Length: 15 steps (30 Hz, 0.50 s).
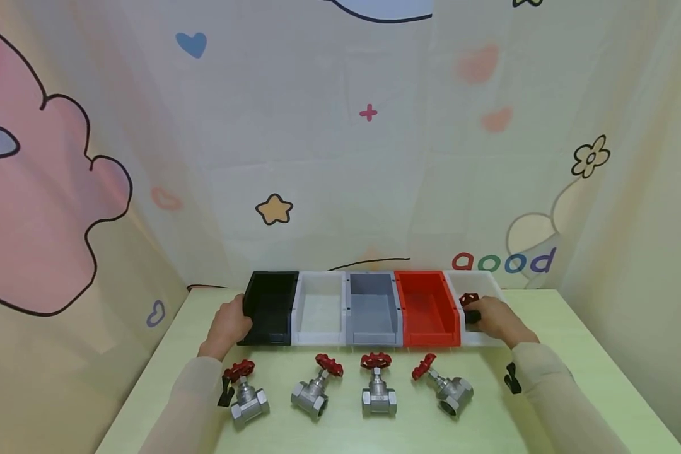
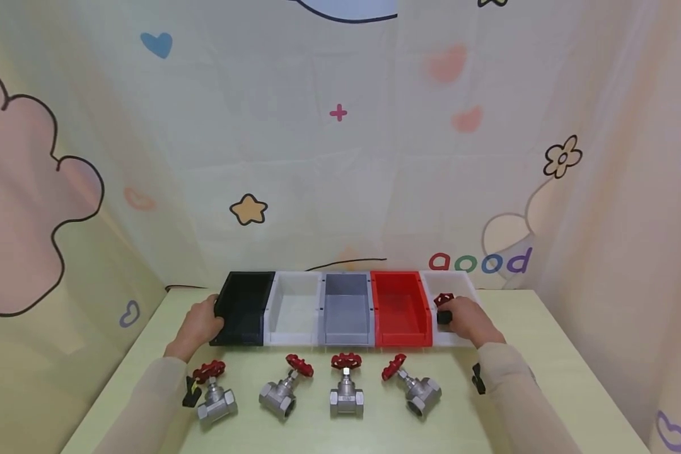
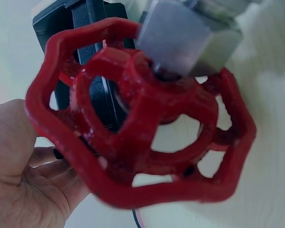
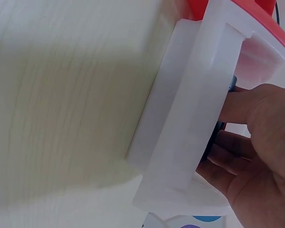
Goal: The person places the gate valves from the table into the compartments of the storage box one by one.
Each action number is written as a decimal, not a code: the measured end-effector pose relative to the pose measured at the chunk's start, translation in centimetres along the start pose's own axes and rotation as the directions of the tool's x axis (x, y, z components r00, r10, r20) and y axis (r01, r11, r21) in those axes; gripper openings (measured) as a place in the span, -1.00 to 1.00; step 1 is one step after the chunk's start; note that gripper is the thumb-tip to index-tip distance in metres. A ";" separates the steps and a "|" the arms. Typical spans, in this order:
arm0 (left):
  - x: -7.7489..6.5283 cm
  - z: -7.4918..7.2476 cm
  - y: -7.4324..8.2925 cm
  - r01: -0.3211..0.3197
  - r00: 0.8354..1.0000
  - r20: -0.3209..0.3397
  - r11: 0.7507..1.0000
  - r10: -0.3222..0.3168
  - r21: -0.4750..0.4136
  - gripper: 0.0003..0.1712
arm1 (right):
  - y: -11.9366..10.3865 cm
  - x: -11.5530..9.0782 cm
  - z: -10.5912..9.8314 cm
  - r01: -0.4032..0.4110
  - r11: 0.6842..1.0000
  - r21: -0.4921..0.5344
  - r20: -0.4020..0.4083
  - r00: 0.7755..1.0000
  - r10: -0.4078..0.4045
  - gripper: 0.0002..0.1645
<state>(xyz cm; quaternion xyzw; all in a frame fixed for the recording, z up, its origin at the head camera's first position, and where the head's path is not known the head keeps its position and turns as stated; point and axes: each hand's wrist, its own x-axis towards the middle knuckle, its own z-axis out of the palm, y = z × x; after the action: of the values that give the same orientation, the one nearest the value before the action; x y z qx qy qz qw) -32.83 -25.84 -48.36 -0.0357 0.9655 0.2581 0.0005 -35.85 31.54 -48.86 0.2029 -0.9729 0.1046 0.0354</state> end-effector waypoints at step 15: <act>0.0 -0.1 0.1 0.004 1.000 0.010 1.000 -0.004 -0.003 -0.24 | 0.2 0.0 0.1 0.005 1.000 -0.003 0.022 1.000 -0.005 -0.69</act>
<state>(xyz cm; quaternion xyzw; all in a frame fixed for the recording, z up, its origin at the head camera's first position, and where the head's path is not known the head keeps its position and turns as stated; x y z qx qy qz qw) -32.79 -25.77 -48.21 -0.0363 0.9650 0.2598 0.0056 -35.95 31.64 -49.03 0.2065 -0.9729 0.1007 0.0254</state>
